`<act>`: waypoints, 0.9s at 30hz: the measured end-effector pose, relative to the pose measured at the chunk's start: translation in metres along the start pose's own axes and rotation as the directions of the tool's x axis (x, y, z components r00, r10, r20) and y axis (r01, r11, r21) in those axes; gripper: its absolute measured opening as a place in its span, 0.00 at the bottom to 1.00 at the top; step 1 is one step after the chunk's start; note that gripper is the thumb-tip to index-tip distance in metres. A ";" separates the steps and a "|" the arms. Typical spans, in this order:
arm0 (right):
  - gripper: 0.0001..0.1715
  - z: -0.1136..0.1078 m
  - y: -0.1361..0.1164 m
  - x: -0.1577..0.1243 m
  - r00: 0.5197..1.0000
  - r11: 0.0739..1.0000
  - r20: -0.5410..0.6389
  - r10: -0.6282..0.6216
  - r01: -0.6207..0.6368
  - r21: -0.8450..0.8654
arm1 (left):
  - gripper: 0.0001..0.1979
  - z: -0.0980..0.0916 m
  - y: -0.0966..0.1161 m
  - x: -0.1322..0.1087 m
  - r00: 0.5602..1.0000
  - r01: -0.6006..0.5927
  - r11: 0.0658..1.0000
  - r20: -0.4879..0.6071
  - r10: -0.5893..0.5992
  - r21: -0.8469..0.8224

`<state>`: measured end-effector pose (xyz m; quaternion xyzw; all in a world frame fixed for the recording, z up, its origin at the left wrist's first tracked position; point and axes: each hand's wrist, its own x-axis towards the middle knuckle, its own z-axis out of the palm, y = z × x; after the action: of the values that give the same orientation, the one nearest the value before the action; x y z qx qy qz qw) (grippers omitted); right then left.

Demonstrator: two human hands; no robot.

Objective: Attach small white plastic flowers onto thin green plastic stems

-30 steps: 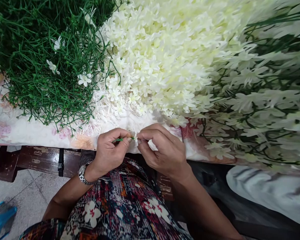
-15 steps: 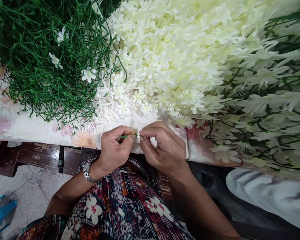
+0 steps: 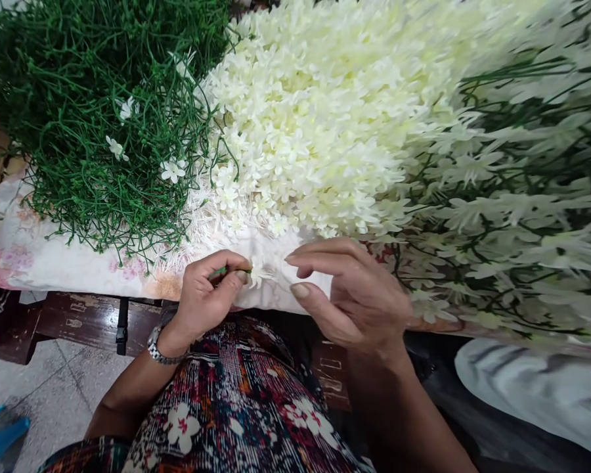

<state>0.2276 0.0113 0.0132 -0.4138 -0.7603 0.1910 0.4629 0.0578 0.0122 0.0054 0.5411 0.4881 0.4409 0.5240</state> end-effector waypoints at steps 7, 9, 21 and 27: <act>0.11 0.000 0.007 -0.002 0.995 0.995 0.095 -0.007 0.017 -0.098 | 0.08 -0.015 -0.006 -0.014 0.993 -0.057 0.994 -0.097 0.065 0.088; 0.09 0.002 0.009 0.000 0.986 0.987 0.163 -0.017 0.042 -0.153 | 0.09 -0.022 -0.007 -0.017 0.981 -0.040 0.994 -0.184 0.058 0.098; 0.08 0.031 -0.004 0.020 0.970 0.997 0.233 -0.070 0.076 -0.018 | 0.09 -0.037 -0.010 -0.022 0.995 -0.069 0.940 -0.048 0.091 0.335; 0.10 0.033 -0.018 0.026 0.937 0.975 0.336 -0.095 0.020 0.221 | 0.14 -0.032 -0.009 -0.017 0.986 -0.156 0.918 0.108 0.124 0.366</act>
<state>0.1853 0.0245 0.0227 -0.2990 -0.8164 0.3276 0.3699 0.0230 -0.0001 -0.0006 0.6822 0.5007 0.3537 0.3985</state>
